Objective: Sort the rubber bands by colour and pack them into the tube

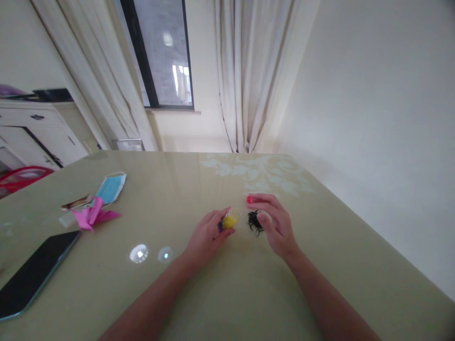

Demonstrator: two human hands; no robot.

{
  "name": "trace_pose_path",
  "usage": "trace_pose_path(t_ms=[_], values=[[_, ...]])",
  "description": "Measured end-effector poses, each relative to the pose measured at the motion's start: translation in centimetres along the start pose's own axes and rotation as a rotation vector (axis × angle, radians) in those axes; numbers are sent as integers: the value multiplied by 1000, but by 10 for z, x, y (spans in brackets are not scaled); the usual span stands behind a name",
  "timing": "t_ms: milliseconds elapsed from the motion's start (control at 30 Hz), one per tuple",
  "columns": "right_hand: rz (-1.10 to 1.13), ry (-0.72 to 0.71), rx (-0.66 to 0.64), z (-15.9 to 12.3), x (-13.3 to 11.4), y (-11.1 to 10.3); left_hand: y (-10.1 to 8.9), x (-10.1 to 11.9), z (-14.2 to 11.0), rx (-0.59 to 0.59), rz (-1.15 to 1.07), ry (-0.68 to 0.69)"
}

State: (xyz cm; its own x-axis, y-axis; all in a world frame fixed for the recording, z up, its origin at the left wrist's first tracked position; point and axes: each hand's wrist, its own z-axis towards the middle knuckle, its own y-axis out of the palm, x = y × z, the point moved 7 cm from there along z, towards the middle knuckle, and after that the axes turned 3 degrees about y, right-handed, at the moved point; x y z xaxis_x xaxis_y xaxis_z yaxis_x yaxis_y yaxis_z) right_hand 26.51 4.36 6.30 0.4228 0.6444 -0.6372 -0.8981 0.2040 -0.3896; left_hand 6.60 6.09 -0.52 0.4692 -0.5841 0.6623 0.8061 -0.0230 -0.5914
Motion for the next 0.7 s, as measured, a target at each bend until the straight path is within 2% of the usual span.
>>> trace_pose_path(t_ms=[67,167,300,467,700], values=[[-29,98,54,8,18,-16,0,-8,-1,20,-76,-85],[-135,215,-150,12,50,-18,0,-13,-2,34,-97,-121],[-255,306,-400,1,80,-10,-5,-7,-1,51,77,-10],[-335,321,-465,-8,85,2,-7,-1,-2,70,200,81],[-431,242,-498,-7,86,17,-16,-2,-1,152,275,93]])
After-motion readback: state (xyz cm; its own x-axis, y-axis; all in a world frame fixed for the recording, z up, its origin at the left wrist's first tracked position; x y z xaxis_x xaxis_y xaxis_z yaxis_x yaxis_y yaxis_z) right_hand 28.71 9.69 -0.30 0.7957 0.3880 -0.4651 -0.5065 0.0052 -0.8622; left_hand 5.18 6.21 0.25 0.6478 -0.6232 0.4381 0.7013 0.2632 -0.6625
